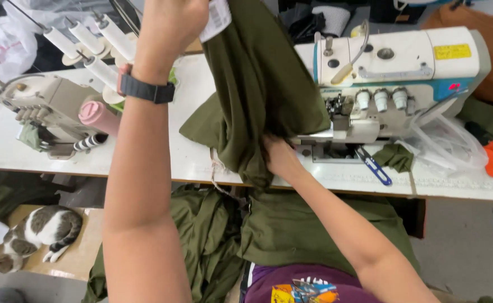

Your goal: The person is sewing together pieces of green fabric using an industrial overlock sewing machine, carefully aligning the edges before feeding them through.

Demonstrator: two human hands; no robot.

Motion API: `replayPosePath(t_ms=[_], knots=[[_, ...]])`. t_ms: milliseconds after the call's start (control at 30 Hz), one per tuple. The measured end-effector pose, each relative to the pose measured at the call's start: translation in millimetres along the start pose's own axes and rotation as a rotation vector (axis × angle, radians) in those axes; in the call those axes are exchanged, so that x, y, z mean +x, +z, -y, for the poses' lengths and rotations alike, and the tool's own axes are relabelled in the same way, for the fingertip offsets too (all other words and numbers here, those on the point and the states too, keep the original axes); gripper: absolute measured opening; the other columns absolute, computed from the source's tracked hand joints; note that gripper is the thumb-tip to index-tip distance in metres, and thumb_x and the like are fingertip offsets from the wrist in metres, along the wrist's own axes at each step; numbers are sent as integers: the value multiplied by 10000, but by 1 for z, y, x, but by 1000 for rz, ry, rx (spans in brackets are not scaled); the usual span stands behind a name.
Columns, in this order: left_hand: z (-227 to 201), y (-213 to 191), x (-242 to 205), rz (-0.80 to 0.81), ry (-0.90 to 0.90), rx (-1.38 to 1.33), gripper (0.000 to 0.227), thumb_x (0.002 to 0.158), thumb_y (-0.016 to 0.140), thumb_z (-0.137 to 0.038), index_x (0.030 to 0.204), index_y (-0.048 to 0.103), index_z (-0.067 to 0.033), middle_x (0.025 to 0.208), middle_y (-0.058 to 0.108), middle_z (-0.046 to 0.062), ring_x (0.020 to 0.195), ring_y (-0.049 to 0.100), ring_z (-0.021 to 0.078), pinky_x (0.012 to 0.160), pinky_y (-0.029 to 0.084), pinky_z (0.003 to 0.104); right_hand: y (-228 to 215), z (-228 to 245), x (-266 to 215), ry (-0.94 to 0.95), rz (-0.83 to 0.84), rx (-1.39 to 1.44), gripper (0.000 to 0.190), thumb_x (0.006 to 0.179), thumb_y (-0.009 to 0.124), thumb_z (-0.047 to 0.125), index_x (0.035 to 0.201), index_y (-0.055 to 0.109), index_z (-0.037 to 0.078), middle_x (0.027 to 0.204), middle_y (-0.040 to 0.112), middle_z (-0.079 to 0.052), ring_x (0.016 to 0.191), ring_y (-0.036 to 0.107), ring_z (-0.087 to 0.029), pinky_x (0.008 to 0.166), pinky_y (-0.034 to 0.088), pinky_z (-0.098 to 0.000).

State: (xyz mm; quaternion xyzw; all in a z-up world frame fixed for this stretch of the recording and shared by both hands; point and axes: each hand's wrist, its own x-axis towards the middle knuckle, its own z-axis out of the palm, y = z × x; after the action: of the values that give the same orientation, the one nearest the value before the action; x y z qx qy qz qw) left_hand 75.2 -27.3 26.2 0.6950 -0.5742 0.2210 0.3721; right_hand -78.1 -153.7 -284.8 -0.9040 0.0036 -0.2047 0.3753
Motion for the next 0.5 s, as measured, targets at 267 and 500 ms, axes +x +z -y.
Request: replayPosePath(t_ms=[267, 500], knots=[[18, -17, -12, -54, -146, -213, 148, 1091, 514, 46, 972, 517, -40, 857, 471, 19, 744, 404, 119, 662, 342, 301, -110, 28, -14, -246, -665, -97, 77, 978, 723, -63, 1042, 700, -29, 1001, 714, -149, 930, 659, -295, 835, 548, -382], [-6, -36, -29, -54, -46, -252, 144, 1086, 493, 103, 1047, 525, -31, 897, 467, 38, 790, 410, 145, 724, 376, 291, -107, 19, 0, -56, -479, 103, 279, 884, 866, 61, 1090, 689, 1, 786, 567, -36, 670, 513, -158, 652, 492, -301]])
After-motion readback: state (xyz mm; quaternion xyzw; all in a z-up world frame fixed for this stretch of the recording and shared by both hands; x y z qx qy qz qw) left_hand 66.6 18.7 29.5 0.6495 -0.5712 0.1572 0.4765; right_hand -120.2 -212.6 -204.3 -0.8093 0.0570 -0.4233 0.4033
